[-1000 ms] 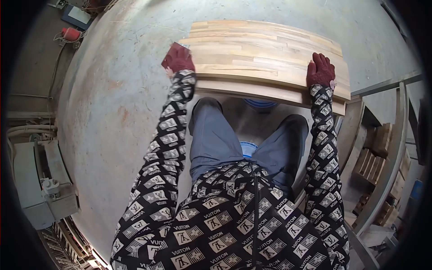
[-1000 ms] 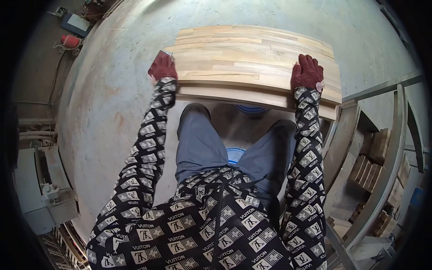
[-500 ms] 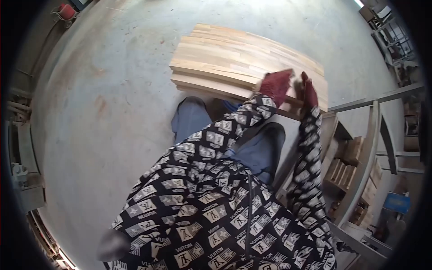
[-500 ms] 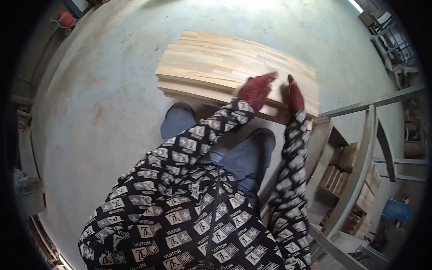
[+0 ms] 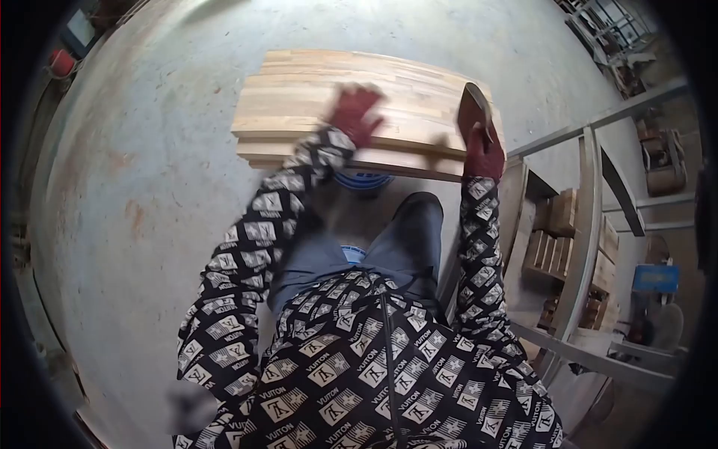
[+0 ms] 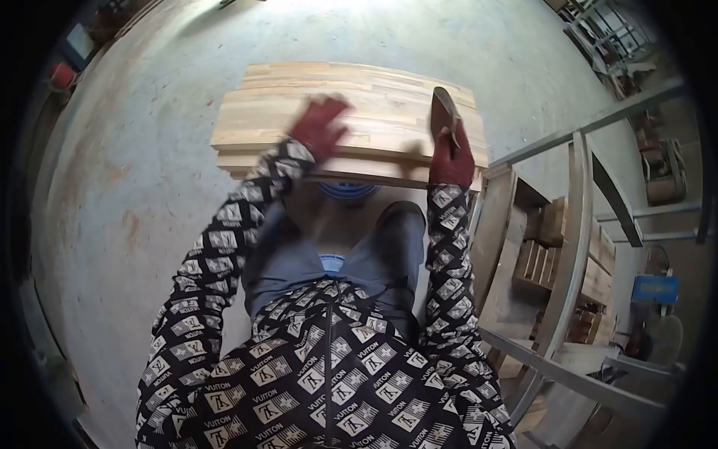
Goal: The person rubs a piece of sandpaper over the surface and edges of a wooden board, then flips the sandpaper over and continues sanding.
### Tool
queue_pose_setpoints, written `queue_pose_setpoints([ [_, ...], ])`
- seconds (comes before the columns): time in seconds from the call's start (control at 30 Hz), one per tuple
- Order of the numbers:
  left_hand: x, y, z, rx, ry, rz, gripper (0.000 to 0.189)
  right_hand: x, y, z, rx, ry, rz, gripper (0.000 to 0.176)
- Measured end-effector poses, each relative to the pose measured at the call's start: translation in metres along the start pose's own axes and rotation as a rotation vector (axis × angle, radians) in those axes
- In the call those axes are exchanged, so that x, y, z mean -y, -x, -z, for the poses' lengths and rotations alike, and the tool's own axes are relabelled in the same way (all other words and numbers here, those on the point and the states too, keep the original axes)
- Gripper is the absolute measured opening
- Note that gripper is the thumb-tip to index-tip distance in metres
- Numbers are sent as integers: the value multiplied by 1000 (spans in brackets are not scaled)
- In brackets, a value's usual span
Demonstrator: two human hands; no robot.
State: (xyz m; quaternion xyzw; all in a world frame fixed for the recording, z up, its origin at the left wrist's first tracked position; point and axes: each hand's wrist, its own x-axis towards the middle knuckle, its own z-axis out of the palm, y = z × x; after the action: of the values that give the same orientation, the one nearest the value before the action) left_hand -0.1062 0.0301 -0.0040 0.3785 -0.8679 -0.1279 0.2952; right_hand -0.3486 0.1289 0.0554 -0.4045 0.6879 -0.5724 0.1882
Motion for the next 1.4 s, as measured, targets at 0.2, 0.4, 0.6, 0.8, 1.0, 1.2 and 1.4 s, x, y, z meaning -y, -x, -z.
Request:
queue_pose_setpoints([
  [0.2,99,22,52,-54,-657,529,47,-99,-26,-33,310,420,861,41],
  [0.4,141,36,26,-119,-797,456,46,-50,71,-172,287,298,896,41],
  [0.6,176,31,12,4,-946,493,46,-63,74,-205,319,188,860,39],
  [0.8,146,44,27,98,-780,496,46,-79,20,-141,198,443,756,37],
  [1.0,143,33,34,43,-755,446,46,-86,73,-206,285,185,746,36],
  [1.2,159,37,30,-8,-700,381,44,-121,8,-117,145,343,805,36],
  [1.4,147,33,33,-40,-691,402,41,-94,-31,14,73,765,493,39],
])
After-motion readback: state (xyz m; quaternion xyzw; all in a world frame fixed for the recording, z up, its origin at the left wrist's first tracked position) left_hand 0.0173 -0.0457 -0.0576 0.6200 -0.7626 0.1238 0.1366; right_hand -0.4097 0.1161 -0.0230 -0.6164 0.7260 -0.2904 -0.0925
